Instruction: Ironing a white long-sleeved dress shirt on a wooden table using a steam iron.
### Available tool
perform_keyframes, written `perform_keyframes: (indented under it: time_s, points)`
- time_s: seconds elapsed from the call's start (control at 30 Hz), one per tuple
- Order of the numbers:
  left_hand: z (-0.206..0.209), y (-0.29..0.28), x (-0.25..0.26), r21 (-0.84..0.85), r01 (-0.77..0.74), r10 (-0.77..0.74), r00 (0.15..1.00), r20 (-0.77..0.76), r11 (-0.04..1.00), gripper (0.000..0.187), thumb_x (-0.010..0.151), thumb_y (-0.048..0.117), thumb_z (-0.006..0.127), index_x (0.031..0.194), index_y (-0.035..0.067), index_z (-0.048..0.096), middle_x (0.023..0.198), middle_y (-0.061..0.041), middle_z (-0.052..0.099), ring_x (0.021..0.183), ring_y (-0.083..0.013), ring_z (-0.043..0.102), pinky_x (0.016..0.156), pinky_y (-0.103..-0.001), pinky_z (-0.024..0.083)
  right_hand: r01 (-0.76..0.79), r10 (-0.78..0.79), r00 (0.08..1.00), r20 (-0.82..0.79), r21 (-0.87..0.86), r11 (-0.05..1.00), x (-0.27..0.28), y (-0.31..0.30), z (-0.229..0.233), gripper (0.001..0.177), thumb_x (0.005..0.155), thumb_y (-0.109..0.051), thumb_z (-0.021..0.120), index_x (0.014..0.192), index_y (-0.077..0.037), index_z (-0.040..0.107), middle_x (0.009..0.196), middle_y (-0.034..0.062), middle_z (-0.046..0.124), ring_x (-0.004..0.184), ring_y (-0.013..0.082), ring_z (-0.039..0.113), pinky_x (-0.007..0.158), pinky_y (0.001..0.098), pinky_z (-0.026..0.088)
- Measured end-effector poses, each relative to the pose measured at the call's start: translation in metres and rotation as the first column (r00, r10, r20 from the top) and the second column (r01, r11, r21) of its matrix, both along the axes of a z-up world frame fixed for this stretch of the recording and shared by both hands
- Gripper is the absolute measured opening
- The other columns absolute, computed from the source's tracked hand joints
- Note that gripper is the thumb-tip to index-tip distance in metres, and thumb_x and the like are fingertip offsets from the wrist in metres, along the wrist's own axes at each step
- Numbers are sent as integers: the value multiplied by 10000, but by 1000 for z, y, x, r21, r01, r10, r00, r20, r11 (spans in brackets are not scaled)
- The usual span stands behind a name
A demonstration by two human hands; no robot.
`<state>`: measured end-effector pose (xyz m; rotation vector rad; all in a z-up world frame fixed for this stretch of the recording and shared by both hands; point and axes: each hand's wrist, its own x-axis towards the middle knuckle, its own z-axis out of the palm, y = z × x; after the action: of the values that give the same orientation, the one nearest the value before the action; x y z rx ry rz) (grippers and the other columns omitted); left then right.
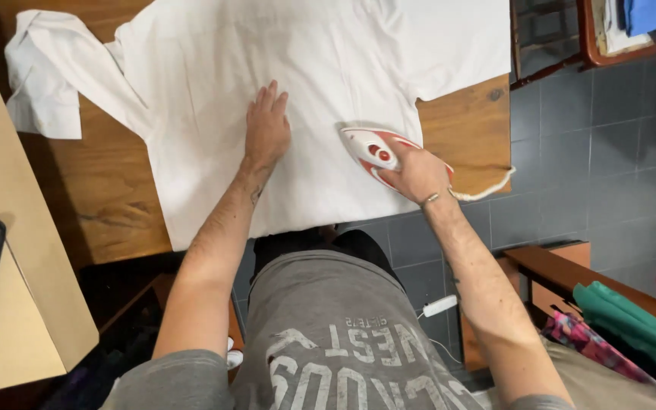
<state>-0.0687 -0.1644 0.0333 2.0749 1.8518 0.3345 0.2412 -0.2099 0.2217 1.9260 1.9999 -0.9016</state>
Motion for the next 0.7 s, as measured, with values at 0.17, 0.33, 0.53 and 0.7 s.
perform_keyframes:
  time_s: [0.17, 0.33, 0.53, 0.7]
  points:
    - [-4, -53, 7, -122, 25, -24, 1000, 9, 992, 476, 1007, 106, 434, 1470, 18, 508, 1607, -224, 384, 1470, -423, 406, 1149, -601, 386, -282, 282, 959, -30, -21, 959, -38, 5, -16, 641, 900, -399, 712, 1500, -285, 519, 1203, 179, 736, 1140, 397, 690, 968, 537, 565]
    - [-11, -73, 4, -209, 42, -65, 993, -102, 977, 580, 1032, 200, 492, 1603, 148, 404, 1707, -144, 218, 1546, -403, 249, 1197, -612, 308, -406, 409, 912, 33, -74, 911, -61, -3, -33, 636, 903, -402, 714, 1499, -303, 515, 1178, 176, 745, 1143, 380, 696, 946, 533, 578]
    - [-12, -61, 13, -345, -18, -37, 988, -152, 938, 673, 1029, 389, 536, 1644, 218, 322, 1737, -95, 106, 1579, -366, 160, 1221, -621, 249, -531, 539, 842, 22, -147, 835, -56, -17, -26, 711, 866, -407, 742, 1523, -400, 471, 1219, 96, 749, 1178, 327, 690, 980, 519, 571]
    - [7, -59, 13, -428, -14, -54, 988, -147, 904, 807, 960, 466, 610, 1654, 226, 274, 1739, -87, 71, 1582, -359, 141, 1215, -631, 256, -571, 587, 809, 38, -189, 799, -37, -45, -24, 691, 865, -435, 738, 1506, -418, 480, 1227, 84, 751, 1180, 307, 696, 977, 512, 576]
